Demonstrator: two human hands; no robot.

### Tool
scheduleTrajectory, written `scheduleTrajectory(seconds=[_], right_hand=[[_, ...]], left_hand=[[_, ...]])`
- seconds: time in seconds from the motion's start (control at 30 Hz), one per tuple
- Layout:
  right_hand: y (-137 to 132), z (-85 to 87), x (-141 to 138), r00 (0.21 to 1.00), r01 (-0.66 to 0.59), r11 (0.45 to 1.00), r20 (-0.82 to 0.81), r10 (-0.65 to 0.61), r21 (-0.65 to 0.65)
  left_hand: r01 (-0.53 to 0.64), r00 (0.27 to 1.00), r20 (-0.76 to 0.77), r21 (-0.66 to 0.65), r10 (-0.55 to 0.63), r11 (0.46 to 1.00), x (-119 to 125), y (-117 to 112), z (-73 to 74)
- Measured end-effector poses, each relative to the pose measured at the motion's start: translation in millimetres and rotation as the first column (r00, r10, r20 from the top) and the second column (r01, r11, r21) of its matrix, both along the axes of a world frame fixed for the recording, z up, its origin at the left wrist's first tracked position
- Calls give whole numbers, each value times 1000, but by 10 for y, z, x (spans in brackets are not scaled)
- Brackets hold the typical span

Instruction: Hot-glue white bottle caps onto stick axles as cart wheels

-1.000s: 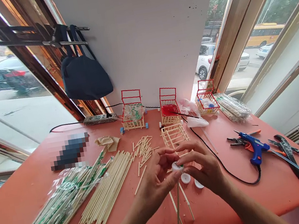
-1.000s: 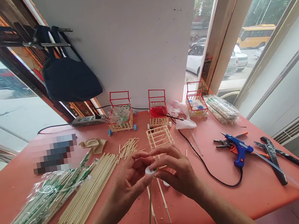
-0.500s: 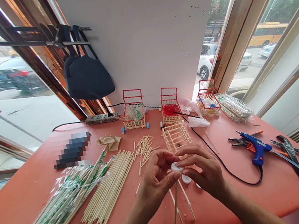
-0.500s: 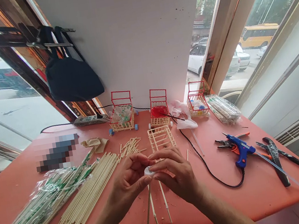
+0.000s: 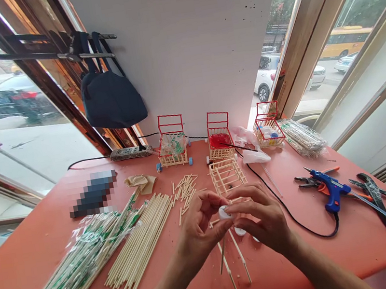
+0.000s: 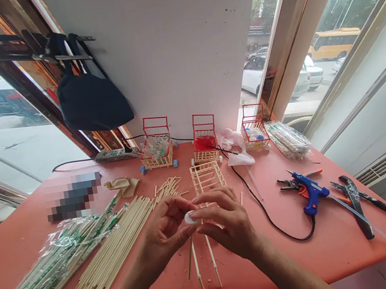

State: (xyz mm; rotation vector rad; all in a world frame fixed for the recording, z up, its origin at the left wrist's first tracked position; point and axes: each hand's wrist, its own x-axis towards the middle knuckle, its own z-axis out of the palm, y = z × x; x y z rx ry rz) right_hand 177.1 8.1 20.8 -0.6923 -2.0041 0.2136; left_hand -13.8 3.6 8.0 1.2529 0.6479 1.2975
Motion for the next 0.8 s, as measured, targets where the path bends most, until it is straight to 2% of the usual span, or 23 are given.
scheduleTrajectory(seconds=[0.27,0.4,0.53,0.8], right_hand=[[-14,22,-30,1000,-5,1000,20,5,20],[-16,24,-38,999,-34,999,6,34,24],[1,-18,-30,1000,-21,999,8,21,43],[-2,-26,-18,990,20,987,137,-42,160]], left_hand=[[-33,999,16,-13,33,999,-30,-35,-7],[-59,998,-34,-22,58,998,-54,-51,22],[-82,993,-86,30,84,996,-81,-42,46],[-169,968,-182,30,171,985,-89,-68,-25]])
